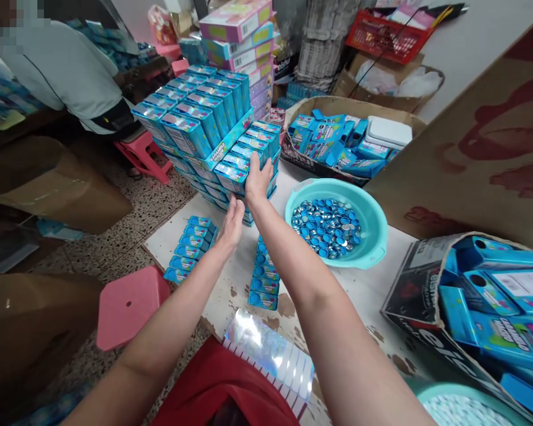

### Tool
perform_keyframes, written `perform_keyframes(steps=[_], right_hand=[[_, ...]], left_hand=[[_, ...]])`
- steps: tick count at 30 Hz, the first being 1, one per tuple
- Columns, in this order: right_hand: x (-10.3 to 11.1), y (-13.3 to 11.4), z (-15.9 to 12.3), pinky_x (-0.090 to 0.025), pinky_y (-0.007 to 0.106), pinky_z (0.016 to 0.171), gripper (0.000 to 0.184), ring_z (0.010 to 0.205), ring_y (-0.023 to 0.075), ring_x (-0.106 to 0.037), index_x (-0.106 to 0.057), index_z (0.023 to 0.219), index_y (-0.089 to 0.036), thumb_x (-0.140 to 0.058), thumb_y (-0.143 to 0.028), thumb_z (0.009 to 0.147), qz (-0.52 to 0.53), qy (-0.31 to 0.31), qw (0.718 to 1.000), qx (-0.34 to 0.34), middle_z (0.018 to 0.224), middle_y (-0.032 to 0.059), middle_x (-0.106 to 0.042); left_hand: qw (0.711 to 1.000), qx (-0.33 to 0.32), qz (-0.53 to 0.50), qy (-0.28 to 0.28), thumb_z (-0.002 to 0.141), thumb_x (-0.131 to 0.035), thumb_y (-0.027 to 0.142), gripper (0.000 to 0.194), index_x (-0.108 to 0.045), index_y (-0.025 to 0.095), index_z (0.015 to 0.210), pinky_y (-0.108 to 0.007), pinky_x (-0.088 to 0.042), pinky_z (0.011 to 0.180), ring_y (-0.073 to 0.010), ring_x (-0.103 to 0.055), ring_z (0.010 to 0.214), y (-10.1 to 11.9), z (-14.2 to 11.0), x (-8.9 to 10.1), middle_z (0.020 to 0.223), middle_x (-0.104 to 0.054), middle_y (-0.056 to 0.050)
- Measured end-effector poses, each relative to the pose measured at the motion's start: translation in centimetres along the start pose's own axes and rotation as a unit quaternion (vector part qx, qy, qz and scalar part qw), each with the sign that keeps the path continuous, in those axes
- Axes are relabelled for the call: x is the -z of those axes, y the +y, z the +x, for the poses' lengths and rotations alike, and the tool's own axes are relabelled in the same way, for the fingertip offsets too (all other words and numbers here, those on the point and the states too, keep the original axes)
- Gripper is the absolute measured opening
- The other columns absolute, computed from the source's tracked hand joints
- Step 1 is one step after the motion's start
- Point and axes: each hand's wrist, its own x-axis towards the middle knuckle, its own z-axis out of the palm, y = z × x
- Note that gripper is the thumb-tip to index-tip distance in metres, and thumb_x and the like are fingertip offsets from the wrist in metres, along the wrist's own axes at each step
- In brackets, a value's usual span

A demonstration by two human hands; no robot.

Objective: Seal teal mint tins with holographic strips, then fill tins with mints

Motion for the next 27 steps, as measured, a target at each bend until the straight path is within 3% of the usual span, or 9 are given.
perform_keyframes(steps=[3,7,10,13,15,18,20,24,27], right_hand=[[0.8,-1.9,-0.9,-0.013,0.06,0.108,0.083,0.14,0.032,-0.016,-0.022,0.144,-0.01,-0.038,-0.064,0.084,0.024,0.017,0.993,-0.111,0.149,0.0165,-0.026],[7.3,-5.3,-7.8,-0.022,0.053,0.109,0.063,0.137,0.0267,-0.028,-0.038,0.137,-0.022,-0.04,-0.06,0.087,-0.002,-0.012,0.998,-0.068,0.143,0.0075,-0.038],[14.9,-6.2,-18.0,-0.04,0.046,0.1,0.037,0.112,0.0226,-0.055,-0.057,0.116,-0.028,-0.045,-0.05,0.089,-0.055,0.009,0.996,-0.067,0.119,0.0042,-0.06],[21.5,-4.2,-28.3,-0.049,0.043,0.084,0.024,0.09,0.0228,-0.062,-0.064,0.095,-0.024,-0.054,-0.044,0.085,-0.171,0.022,0.968,-0.184,0.094,0.0054,-0.067],[24.3,-1.8,-33.4,-0.051,0.042,0.076,0.025,0.085,0.0244,-0.063,-0.064,0.095,-0.023,-0.057,-0.043,0.082,-0.23,-0.026,0.943,-0.241,0.094,0.0072,-0.068],[26.4,1.2,-37.7,-0.05,0.044,0.078,0.024,0.088,0.0258,-0.062,-0.064,0.095,-0.022,-0.057,-0.039,0.08,-0.306,-0.085,0.924,-0.213,0.094,0.0086,-0.067],[26.8,2.2,-39.0,-0.05,0.043,0.081,0.022,0.09,0.0255,-0.061,-0.063,0.095,-0.02,-0.055,-0.036,0.081,-0.346,-0.117,0.913,-0.183,0.092,0.0087,-0.066],[26.6,2.5,-39.8,-0.05,0.041,0.084,0.024,0.095,0.0245,-0.059,-0.061,0.105,-0.02,-0.05,-0.033,0.086,-0.392,-0.16,0.897,-0.127,0.099,0.0093,-0.064],[26.3,2.7,-40.0,-0.048,0.043,0.088,0.031,0.104,0.0254,-0.056,-0.057,0.117,-0.021,-0.047,-0.033,0.09,-0.437,-0.163,0.882,-0.062,0.111,0.0113,-0.061]], left_hand=[[0.998,-0.037,0.048,0.001,0.089,-0.039,0.055,0.064,-0.034,0.018,0.14,-0.034,-0.016,0.116,-0.0206,-0.018,0.142,-0.7,-0.9,0.8,0.153,-0.027,-0.01],[0.985,-0.069,0.156,0.031,0.089,-0.044,0.047,0.041,-0.053,0.02,0.117,-0.034,-0.038,0.101,-0.0203,-0.052,0.115,-3.9,-7.3,3.9,0.122,-0.058,-0.01],[0.949,-0.031,0.291,-0.122,0.091,-0.039,0.036,0.028,-0.062,0.021,0.089,-0.033,-0.043,0.089,-0.0193,-0.057,0.091,-7.8,-14.4,5.6,0.089,-0.065,-0.006],[0.871,-0.054,0.327,-0.364,0.088,-0.045,0.028,0.021,-0.064,0.022,0.095,-0.035,-0.041,0.09,-0.0211,-0.056,0.097,-11.0,-19.6,4.1,0.099,-0.066,-0.006],[0.816,-0.104,0.346,-0.451,0.085,-0.053,0.031,0.028,-0.061,0.022,0.11,-0.04,-0.037,0.095,-0.0254,-0.051,0.108,-12.0,-21.0,1.8,0.114,-0.062,-0.008],[0.756,-0.134,0.416,-0.487,0.081,-0.057,0.039,0.045,-0.054,0.017,0.121,-0.047,-0.032,0.098,-0.0315,-0.046,0.115,-12.1,-20.8,-1.6,0.12,-0.057,-0.015],[0.729,-0.11,0.445,-0.509,0.08,-0.058,0.038,0.044,-0.055,0.014,0.116,-0.045,-0.033,0.097,-0.0322,-0.045,0.116,-11.7,-20.1,-2.7,0.117,-0.058,-0.017],[0.718,-0.022,0.426,-0.55,0.079,-0.057,0.03,0.029,-0.058,0.02,0.106,-0.033,-0.042,0.085,-0.0237,-0.056,0.103,-10.7,-18.9,-2.7,0.106,-0.064,-0.007],[0.723,-0.011,0.427,-0.542,0.084,-0.048,0.027,0.018,-0.062,0.024,0.095,-0.028,-0.043,0.076,-0.0194,-0.062,0.089,-10.1,-18.4,-2.5,0.092,-0.068,-0.002]])
